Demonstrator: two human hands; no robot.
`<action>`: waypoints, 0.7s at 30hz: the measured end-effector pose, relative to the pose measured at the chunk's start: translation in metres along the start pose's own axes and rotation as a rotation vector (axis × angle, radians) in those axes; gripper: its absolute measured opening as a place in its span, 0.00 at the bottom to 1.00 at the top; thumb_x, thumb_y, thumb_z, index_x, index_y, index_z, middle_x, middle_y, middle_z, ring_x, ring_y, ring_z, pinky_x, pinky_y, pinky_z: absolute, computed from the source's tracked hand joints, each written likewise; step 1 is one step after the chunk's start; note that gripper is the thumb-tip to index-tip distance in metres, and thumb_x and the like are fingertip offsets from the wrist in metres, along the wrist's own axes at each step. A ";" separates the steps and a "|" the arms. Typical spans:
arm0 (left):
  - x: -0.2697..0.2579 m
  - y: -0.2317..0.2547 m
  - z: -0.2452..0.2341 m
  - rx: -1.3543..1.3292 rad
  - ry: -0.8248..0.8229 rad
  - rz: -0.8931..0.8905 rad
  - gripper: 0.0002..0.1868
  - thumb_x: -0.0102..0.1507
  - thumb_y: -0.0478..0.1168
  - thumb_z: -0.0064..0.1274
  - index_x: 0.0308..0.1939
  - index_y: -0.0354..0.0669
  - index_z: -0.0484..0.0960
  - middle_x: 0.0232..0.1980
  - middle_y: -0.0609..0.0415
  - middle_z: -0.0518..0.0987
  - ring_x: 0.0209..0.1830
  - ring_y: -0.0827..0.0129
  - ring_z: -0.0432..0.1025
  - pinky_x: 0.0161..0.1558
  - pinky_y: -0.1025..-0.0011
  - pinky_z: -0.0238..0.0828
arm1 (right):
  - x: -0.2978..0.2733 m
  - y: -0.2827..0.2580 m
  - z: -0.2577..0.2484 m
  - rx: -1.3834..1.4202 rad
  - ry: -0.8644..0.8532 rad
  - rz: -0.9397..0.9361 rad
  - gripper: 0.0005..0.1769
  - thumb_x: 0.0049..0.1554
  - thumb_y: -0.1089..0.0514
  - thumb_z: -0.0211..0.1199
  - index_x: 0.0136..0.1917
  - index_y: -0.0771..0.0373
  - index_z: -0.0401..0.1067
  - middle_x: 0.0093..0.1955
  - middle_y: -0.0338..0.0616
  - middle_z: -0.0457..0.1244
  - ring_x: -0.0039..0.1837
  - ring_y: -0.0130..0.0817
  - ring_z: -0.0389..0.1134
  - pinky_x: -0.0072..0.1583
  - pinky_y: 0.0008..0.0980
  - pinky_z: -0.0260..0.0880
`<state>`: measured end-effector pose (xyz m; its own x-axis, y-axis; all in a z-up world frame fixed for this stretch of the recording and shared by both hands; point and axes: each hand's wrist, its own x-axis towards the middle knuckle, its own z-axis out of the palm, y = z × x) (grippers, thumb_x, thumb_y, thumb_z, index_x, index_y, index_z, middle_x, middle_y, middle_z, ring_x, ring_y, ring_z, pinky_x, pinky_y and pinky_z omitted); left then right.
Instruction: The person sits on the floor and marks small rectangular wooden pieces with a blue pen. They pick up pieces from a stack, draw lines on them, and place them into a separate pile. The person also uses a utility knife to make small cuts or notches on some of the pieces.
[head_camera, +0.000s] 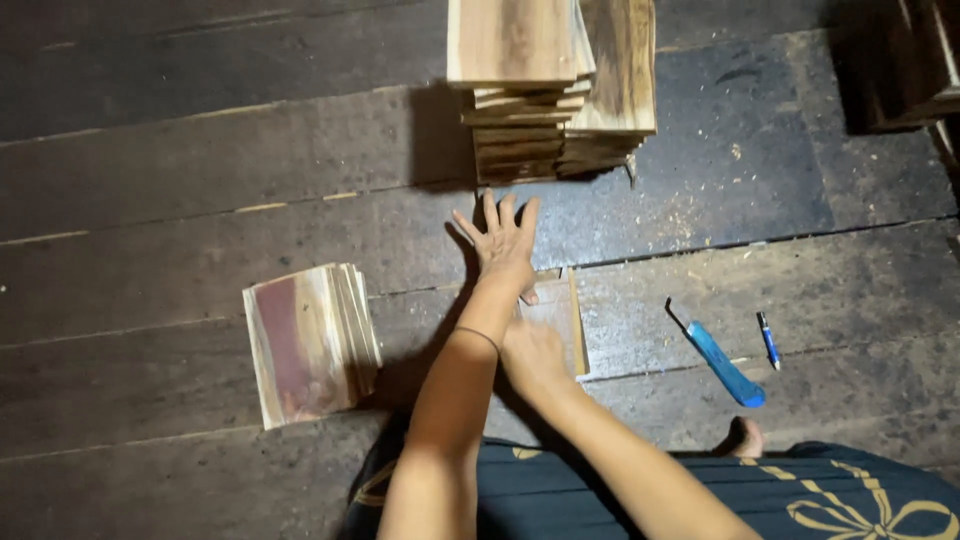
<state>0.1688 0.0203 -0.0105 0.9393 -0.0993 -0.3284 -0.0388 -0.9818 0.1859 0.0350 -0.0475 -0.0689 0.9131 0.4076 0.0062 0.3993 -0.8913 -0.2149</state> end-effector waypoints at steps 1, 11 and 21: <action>0.002 0.000 -0.003 0.000 0.009 0.002 0.84 0.18 0.47 0.85 0.75 0.58 0.52 0.77 0.45 0.48 0.82 0.39 0.30 0.65 0.16 0.11 | -0.022 -0.001 -0.001 -0.004 0.008 -0.002 0.09 0.51 0.62 0.60 0.31 0.53 0.75 0.27 0.38 0.66 0.33 0.42 0.75 0.33 0.37 0.72; 0.000 0.000 -0.005 -0.028 -0.092 0.013 0.86 0.21 0.48 0.87 0.77 0.58 0.46 0.80 0.40 0.43 0.83 0.38 0.26 0.63 0.15 0.11 | -0.094 -0.011 -0.026 -0.056 -0.327 0.106 0.15 0.56 0.63 0.53 0.57 0.62 0.67 0.42 0.50 0.69 0.41 0.57 0.75 0.40 0.51 0.76; -0.001 0.002 -0.018 -0.027 -0.176 -0.042 0.76 0.39 0.29 0.76 0.79 0.61 0.40 0.83 0.42 0.38 0.84 0.41 0.24 0.65 0.19 0.09 | 0.022 0.017 0.080 -0.197 -0.178 0.109 0.18 0.55 0.56 0.55 0.54 0.61 0.79 0.61 0.73 0.65 0.39 0.50 0.75 0.37 0.44 0.74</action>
<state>0.1740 0.0215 0.0067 0.8656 -0.0874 -0.4931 0.0105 -0.9813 0.1924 0.0554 -0.0379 -0.1511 0.9296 0.3203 -0.1822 0.3237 -0.9461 -0.0112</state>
